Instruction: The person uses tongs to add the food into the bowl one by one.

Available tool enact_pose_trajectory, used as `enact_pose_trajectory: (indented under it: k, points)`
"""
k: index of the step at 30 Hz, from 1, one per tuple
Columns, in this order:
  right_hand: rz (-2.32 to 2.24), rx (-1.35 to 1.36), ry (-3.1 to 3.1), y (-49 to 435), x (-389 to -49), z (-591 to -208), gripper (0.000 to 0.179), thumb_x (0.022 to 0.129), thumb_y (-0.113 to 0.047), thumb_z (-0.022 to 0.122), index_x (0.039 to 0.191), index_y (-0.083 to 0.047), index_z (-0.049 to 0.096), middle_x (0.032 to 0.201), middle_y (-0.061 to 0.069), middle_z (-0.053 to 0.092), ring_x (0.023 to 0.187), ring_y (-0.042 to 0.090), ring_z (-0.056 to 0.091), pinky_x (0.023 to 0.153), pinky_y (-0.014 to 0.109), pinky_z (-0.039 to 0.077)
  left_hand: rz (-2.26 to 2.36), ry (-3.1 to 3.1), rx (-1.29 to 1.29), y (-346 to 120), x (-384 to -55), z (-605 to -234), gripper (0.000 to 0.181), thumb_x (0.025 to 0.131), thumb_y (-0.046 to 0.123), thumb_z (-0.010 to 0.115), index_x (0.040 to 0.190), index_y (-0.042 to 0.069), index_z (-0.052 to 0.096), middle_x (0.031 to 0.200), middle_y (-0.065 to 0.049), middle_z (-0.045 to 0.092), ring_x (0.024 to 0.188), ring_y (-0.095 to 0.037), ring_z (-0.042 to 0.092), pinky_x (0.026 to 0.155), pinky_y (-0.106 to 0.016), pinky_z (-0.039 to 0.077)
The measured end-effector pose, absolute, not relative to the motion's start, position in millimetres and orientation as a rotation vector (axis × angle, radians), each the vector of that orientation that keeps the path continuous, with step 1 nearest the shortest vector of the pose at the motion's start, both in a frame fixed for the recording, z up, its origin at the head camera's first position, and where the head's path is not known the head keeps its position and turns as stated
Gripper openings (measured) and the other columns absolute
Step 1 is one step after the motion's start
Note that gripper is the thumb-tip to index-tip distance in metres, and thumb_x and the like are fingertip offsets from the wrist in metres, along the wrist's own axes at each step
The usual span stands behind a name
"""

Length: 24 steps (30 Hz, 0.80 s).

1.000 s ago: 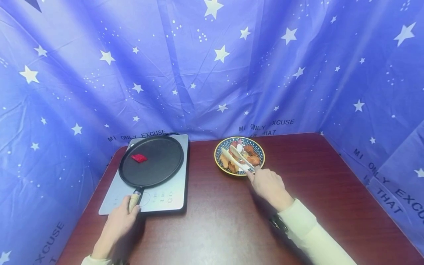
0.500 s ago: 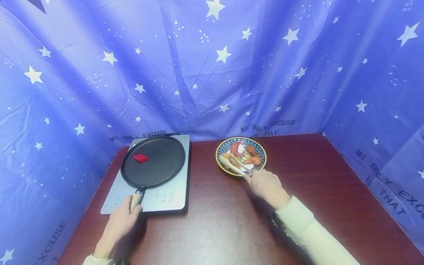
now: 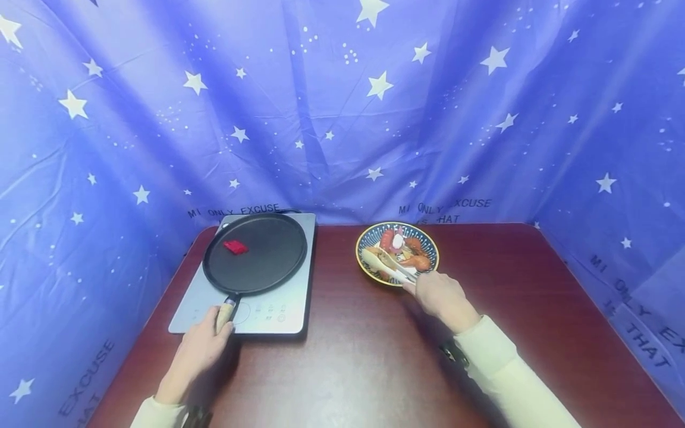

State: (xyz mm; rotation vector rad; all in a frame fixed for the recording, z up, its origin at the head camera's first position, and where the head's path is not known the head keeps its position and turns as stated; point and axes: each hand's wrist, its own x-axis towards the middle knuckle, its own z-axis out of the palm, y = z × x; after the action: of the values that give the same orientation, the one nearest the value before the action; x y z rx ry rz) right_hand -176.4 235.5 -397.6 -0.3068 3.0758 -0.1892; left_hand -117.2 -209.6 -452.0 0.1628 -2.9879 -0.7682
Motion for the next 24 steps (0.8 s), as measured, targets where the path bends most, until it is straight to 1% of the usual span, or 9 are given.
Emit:
enact_pose_trajectory:
  k: [9, 14, 19, 21, 24]
  points:
    - [-0.238, -0.401, 3.138, 249.8, -179.7, -409.2, 0.044, 0.093, -0.037, 0.056, 0.059, -0.01, 0.051, 0.055, 0.008, 0.05, 0.048, 0.028, 0.052, 0.046, 0.047, 0.042, -0.764, -2.993, 0.178, -209.4, -119.2, -450.5, 0.038, 0.089, 0.025, 0.055, 0.121, 0.005, 0.047, 0.072, -0.017, 0.057, 0.063, -0.033, 0.057, 0.052, -0.047, 0.041]
    - [-0.326, -0.401, 3.125, 257.5, -182.9, -414.1, 0.042, 0.095, -0.04, 0.052, 0.064, -0.013, 0.054, 0.056, 0.005, 0.051, 0.05, 0.025, 0.053, 0.046, 0.045, 0.04, -0.77, -2.988, 0.183, -209.1, -119.7, -451.4, 0.039, 0.089, 0.025, 0.055, 0.122, 0.005, 0.047, 0.072, -0.017, 0.057, 0.062, -0.033, 0.057, 0.053, -0.047, 0.041]
    - [-0.397, -0.391, 3.098, 262.2, -181.2, -420.2, 0.045, 0.096, -0.042, 0.049, 0.062, -0.014, 0.053, 0.053, 0.001, 0.048, 0.047, 0.02, 0.049, 0.045, 0.04, 0.038, -0.772, -2.996, 0.192, -209.3, -119.4, -451.7, 0.04, 0.089, 0.025, 0.055, 0.122, 0.005, 0.047, 0.072, -0.016, 0.057, 0.062, -0.031, 0.056, 0.053, -0.047, 0.041]
    - [-0.442, -0.384, 3.079, 263.9, -180.5, -422.1, 0.047, 0.097, -0.043, 0.047, 0.061, -0.013, 0.053, 0.05, -0.002, 0.047, 0.044, 0.017, 0.048, 0.044, 0.037, 0.038, -0.776, -2.997, 0.192, -209.2, -119.2, -451.5, 0.04, 0.089, 0.025, 0.055, 0.122, 0.005, 0.047, 0.072, -0.016, 0.057, 0.061, -0.031, 0.056, 0.053, -0.047, 0.041]
    - [-0.534, -0.353, 3.035, 266.1, -179.6, -423.7, 0.05, 0.098, -0.045, 0.044, 0.064, -0.01, 0.057, 0.045, -0.004, 0.046, 0.039, 0.011, 0.048, 0.045, 0.033, 0.038, -0.778, -2.992, 0.19, -208.7, -119.0, -451.4, 0.04, 0.089, 0.026, 0.056, 0.122, 0.005, 0.047, 0.072, -0.016, 0.057, 0.061, -0.031, 0.056, 0.052, -0.047, 0.041]
